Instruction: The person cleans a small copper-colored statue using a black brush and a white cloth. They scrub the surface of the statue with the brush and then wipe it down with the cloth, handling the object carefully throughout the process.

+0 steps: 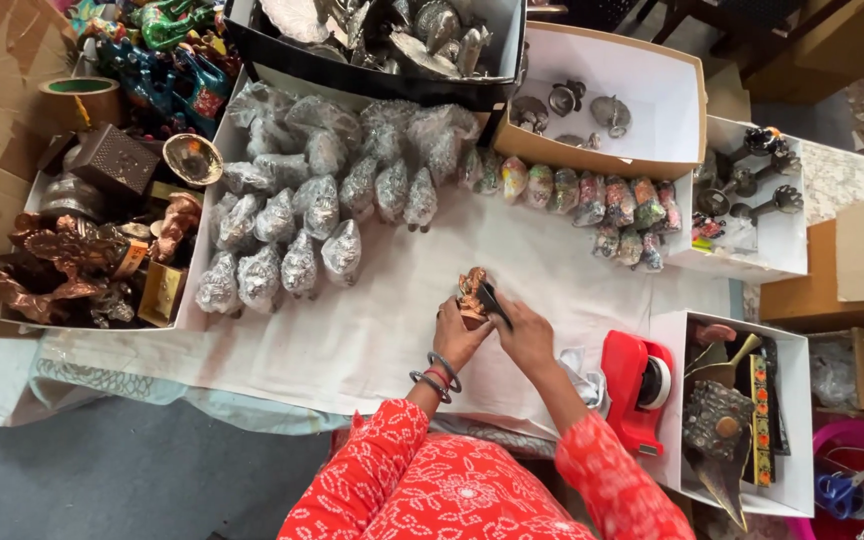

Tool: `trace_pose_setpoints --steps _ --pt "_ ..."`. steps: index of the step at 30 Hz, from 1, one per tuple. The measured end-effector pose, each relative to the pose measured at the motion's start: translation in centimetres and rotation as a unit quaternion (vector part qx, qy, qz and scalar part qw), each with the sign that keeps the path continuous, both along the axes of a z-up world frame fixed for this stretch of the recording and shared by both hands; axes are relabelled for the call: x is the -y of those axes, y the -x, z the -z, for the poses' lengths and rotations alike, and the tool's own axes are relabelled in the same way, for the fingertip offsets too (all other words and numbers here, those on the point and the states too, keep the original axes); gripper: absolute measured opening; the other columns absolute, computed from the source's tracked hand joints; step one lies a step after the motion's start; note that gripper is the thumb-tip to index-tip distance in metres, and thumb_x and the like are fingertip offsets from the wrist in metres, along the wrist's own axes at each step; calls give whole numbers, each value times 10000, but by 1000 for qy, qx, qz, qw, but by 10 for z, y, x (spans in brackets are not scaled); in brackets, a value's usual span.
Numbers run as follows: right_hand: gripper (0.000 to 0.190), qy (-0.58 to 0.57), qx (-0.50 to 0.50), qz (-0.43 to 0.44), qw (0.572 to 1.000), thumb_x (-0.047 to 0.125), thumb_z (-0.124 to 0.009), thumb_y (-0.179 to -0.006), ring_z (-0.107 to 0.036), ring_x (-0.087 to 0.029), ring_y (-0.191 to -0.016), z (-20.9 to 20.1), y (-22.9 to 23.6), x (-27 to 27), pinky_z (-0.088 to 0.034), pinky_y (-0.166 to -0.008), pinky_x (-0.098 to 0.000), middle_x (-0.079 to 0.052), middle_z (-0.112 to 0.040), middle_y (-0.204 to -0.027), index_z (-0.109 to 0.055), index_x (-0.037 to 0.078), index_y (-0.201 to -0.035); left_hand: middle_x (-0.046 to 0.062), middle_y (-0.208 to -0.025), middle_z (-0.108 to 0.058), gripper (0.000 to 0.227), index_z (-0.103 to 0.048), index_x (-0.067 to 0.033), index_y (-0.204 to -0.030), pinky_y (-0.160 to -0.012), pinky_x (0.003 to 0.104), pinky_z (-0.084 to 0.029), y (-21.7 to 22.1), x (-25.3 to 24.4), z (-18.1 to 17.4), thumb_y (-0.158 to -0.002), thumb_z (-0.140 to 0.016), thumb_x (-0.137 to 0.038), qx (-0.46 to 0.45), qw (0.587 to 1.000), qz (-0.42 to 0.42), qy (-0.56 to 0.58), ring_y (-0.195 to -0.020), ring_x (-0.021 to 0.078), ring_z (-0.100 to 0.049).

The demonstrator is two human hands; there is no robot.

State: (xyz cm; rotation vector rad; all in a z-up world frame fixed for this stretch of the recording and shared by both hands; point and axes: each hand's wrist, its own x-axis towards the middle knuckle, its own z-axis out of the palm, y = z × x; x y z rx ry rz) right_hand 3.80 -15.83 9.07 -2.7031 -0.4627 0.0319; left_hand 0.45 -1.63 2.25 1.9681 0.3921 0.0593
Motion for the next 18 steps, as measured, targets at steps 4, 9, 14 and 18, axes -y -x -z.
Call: trace_pose_setpoints --steps 4,9,14,18 --pt "481 -52 -12 -3 999 335 -735 -895 -718 -305 -860 14 11 30 -561 -757 -428 -83 -723 -976 -667 168 -1340 256 -1329 -537 920 -434 34 -1384 -1036 459 -453 1 -2 1 -719 -885 -413 10 1000 4 25 -1241 408 -522" --pt "463 5 18 -13 1000 296 -707 -898 -709 -326 -881 12 -20 -4 -557 -760 -444 -82 -727 -1038 -659 174 -1341 241 -1349 -536 906 -436 13 -1384 -1042 454 -466 0 3 6 -725 -874 -428 -12 1000 16 10 -1247 400 -541" --pt "492 -4 -11 3 1000 282 -691 -917 -699 -342 -859 2 -18 -10 -553 -752 -450 -102 -712 -1036 -624 181 -1395 270 -1357 -507 1109 -276 33 -1505 -1035 471 -452 -2 6 11 -701 -897 -412 4 1000 5 6 -1236 426 -522" --pt "505 -106 -39 -50 992 305 -725 -907 -711 -328 -871 -4 9 33 -566 -764 -426 -99 -718 -1020 -627 191 -1389 287 -1337 -497 1291 -114 23 -1586 -1053 487 -428 -1 11 20 -676 -924 -403 23 1000 -7 16 -1216 430 -520"
